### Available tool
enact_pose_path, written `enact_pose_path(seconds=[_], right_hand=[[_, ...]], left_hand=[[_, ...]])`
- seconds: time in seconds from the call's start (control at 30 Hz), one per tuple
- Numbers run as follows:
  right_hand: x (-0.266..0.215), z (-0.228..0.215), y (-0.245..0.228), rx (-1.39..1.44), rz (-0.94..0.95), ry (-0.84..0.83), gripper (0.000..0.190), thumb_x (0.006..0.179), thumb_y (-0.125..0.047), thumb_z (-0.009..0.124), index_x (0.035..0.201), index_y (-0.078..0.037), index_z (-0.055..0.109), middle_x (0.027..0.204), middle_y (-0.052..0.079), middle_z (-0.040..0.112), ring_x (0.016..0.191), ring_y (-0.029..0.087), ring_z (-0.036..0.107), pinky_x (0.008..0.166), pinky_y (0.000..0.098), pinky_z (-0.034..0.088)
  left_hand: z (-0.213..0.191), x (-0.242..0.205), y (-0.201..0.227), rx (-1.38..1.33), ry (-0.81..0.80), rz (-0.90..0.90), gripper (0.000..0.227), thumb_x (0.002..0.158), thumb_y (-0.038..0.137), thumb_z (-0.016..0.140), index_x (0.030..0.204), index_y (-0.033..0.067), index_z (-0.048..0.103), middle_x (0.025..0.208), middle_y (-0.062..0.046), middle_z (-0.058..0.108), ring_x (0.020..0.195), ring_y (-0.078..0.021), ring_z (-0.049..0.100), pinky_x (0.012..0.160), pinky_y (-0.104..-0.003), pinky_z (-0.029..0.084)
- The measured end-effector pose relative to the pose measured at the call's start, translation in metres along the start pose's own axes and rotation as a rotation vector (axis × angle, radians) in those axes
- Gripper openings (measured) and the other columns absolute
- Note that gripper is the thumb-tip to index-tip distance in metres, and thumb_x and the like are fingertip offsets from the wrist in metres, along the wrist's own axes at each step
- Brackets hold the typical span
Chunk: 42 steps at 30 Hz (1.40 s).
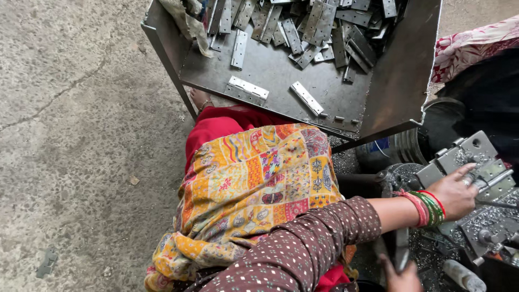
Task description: The person sits on the floor and repeatedly picks up metal hinge plates from a metal tray. They place each plate into a press machine, operate the lever to punch holes, and then return the finished plate to the tray.
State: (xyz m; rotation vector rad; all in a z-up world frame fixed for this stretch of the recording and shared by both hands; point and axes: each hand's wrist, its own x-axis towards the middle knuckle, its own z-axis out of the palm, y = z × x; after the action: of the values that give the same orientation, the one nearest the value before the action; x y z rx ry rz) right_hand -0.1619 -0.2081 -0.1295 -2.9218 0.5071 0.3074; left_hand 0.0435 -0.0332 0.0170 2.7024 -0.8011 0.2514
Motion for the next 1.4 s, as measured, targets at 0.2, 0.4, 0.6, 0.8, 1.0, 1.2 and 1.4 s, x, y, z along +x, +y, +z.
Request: enact_pose_path(seconds=[0.2,0.4,0.6,0.8,1.0,1.2,1.4], right_hand=[[-0.046,0.046,-0.004,0.178,0.064,-0.002,0.074,0.078,-0.065,0.075,0.111,0.000,0.065,0.097,0.031,0.073,0.097,0.050,0.072,0.087,0.0550,0.056],[0.000,0.004,-0.003,0.020,0.057,-0.084,0.091,0.074,-0.065,0.077,0.128,0.004,0.051,0.102,0.037,0.070,0.096,0.053,0.072,0.085,0.0555,0.056],[-0.007,-0.011,-0.004,0.088,-0.034,-0.094,0.089,0.079,-0.065,0.076,0.126,0.007,0.054,0.107,0.040,0.068,0.104,0.055,0.068,0.087,0.0553,0.055],[-0.069,0.097,-0.016,0.164,0.006,0.142,0.062,0.089,-0.050,0.069,0.124,-0.002,0.051,0.084,0.033,0.068,0.078,0.053,0.067,0.066,0.0605,0.053],[-0.072,0.041,-0.042,0.269,0.029,-0.027,0.069,0.086,-0.053,0.071,0.121,0.002,0.049,0.083,0.031,0.069,0.080,0.049,0.070,0.069,0.0560,0.055],[-0.081,-0.090,-0.070,0.370,-0.044,0.096,0.061,0.087,-0.044,0.073,0.133,-0.007,0.059,0.109,0.018,0.073,0.095,0.036,0.073,0.079,0.0456,0.056],[-0.095,-0.125,-0.098,0.575,-0.194,0.276,0.028,0.101,-0.016,0.074,0.123,0.000,0.068,0.127,0.016,0.064,0.107,0.026,0.071,0.087,0.0358,0.058]], left_hand=[[0.001,0.005,-0.001,-0.165,0.023,0.003,0.031,0.089,0.022,0.048,0.095,0.0276,0.078,0.110,-0.008,0.070,0.103,-0.0198,0.072,0.130,-0.055,0.007],[0.007,0.008,-0.004,-0.003,0.049,-0.003,0.030,0.087,0.020,0.049,0.093,0.0212,0.078,0.102,-0.005,0.072,0.113,-0.0192,0.068,0.129,-0.055,0.007],[0.034,0.016,-0.007,0.002,0.094,0.014,0.024,0.085,0.015,0.053,0.089,0.0149,0.076,0.094,-0.004,0.073,0.098,-0.0164,0.071,0.131,-0.052,0.015],[0.047,0.015,-0.007,-0.047,-0.097,0.121,0.030,0.096,0.009,0.050,0.103,0.0116,0.079,0.106,-0.005,0.075,0.107,-0.0201,0.070,0.131,-0.056,0.007],[0.022,-0.004,-0.021,0.037,0.070,0.107,0.039,0.098,0.024,0.047,0.122,0.0065,0.072,0.150,-0.012,0.052,0.137,-0.0251,0.052,0.125,-0.057,0.005],[-0.010,-0.030,-0.053,-0.183,0.028,0.158,0.038,0.096,0.028,0.052,0.124,0.0103,0.069,0.148,-0.007,0.056,0.139,-0.0221,0.050,0.126,-0.056,0.013],[-0.020,-0.126,-0.144,-0.118,0.402,0.103,0.048,0.094,0.024,0.060,0.140,0.0104,0.059,0.147,-0.008,0.055,0.136,-0.0218,0.054,0.127,-0.048,0.025]])
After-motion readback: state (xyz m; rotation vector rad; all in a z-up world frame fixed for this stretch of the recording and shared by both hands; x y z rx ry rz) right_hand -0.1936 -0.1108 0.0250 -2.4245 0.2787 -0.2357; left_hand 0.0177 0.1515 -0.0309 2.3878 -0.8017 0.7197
